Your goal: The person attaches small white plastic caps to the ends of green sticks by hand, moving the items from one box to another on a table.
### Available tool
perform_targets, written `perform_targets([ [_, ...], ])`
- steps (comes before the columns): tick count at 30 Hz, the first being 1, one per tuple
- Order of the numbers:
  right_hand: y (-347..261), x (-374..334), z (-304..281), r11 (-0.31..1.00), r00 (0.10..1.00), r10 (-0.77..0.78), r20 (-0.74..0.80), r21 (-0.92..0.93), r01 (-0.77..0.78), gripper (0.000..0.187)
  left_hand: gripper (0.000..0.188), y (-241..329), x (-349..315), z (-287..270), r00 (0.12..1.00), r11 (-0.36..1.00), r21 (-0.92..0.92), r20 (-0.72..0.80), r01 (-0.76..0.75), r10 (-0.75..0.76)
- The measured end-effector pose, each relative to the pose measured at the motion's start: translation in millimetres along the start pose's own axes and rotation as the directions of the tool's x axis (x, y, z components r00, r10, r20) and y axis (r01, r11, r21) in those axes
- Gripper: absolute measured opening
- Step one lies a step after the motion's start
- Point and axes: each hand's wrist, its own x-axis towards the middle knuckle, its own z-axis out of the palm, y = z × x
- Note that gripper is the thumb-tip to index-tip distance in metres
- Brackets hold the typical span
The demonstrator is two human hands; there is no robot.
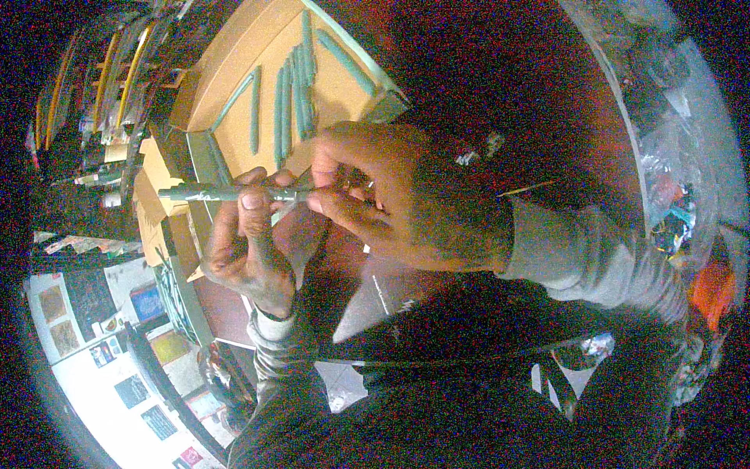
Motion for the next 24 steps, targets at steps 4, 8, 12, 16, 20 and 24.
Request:
perform_targets([
  [4,-3.7,0.4,-1.9,0.995,0.994,0.096,0.057,0.021,-0.097,0.014,0.024,1.6,3.5,-3.9,0.999,0.999,-0.042,-0.03,-0.023,0.022],
  [8,-3.9,-0.3,-1.6,0.995,0.994,0.099,0.047,0.023,-0.1,0.015,0.026,-1.3,5.8,-4.5,0.996,0.994,0.082,-0.038,-0.072,0.075],
  [12,-2.2,-0.7,-0.7,0.995,0.994,0.098,0.039,0.032,-0.099,0.016,0.029,-1.2,6.0,-3.8,0.995,0.994,0.085,-0.06,-0.073,0.078],
  [16,-0.7,-1.4,-1.6,0.993,0.992,0.113,0.052,0.041,-0.115,0.017,0.031,-1.5,7.5,-6.2,0.995,0.991,0.107,-0.057,-0.081,0.088],
  [20,0.3,-0.8,-2.8,0.993,0.991,0.112,0.073,0.033,-0.114,0.017,0.031,-0.8,8.4,-7.1,0.992,0.987,0.123,-0.059,-0.101,0.109],
  [24,3.1,-1.3,-3.1,0.994,0.991,0.108,0.074,0.028,-0.11,0.017,0.031,-0.8,9.7,-6.1,0.989,0.984,0.133,-0.076,-0.114,0.125],
])
